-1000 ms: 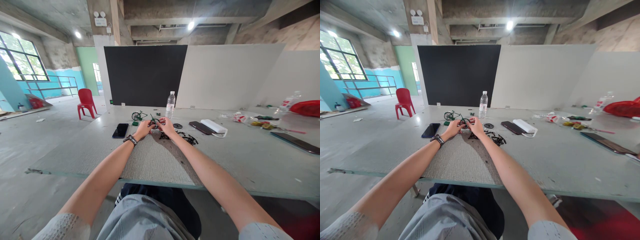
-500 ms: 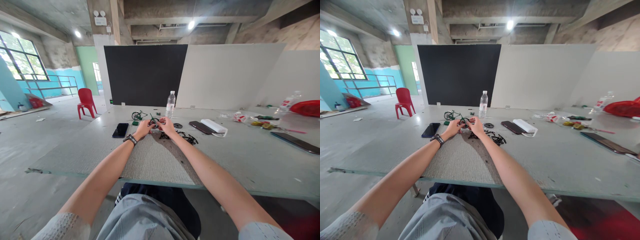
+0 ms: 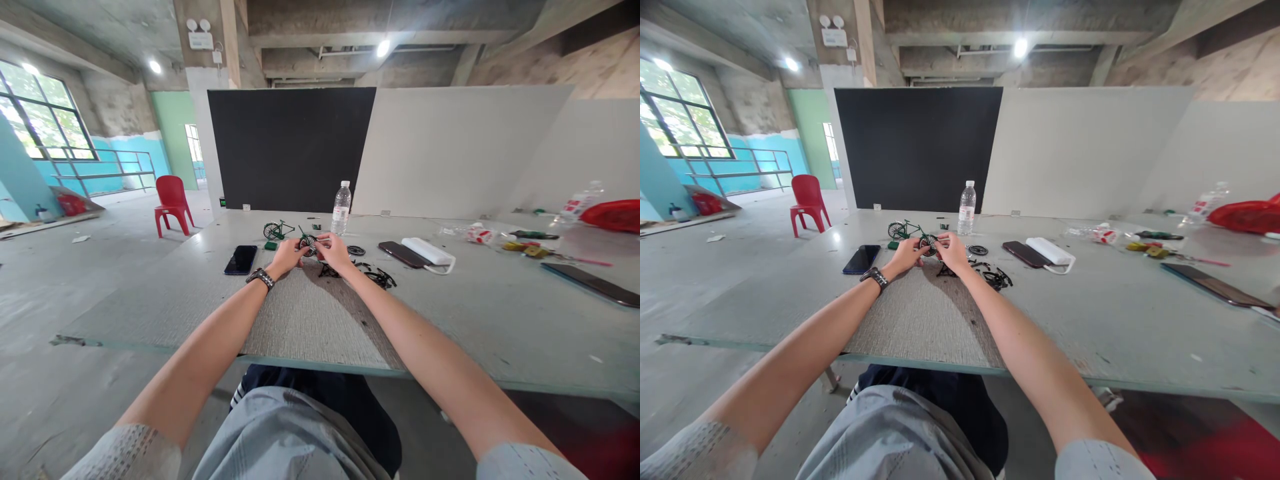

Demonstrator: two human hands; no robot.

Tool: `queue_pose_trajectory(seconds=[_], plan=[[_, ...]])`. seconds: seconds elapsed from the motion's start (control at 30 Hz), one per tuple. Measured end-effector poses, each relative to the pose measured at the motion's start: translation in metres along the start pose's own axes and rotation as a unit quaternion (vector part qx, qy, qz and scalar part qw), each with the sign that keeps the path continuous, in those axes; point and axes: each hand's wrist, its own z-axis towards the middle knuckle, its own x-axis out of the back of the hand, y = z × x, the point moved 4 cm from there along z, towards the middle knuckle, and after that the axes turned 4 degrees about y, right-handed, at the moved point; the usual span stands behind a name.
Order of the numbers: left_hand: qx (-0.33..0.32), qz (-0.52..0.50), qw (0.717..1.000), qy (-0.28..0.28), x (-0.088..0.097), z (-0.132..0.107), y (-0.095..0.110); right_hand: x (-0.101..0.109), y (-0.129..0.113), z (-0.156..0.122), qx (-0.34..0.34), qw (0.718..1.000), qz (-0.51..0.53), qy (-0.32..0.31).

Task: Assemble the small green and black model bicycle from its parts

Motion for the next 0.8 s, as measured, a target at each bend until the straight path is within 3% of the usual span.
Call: queue_pose_trajectory(seconds=[0.4, 0.8], plan=[[0.020, -0.022, 1.000, 0.006, 0.000, 0.001, -0.002, 0.000, -0.002, 0.000, 0.058, 0.996, -0.068, -0.018], [0.013, -0.040, 0.999, -0.022, -0.002, -0.002, 0.002, 0.004, -0.009, -0.003, 0.047, 0.996, -0.079, 0.009]])
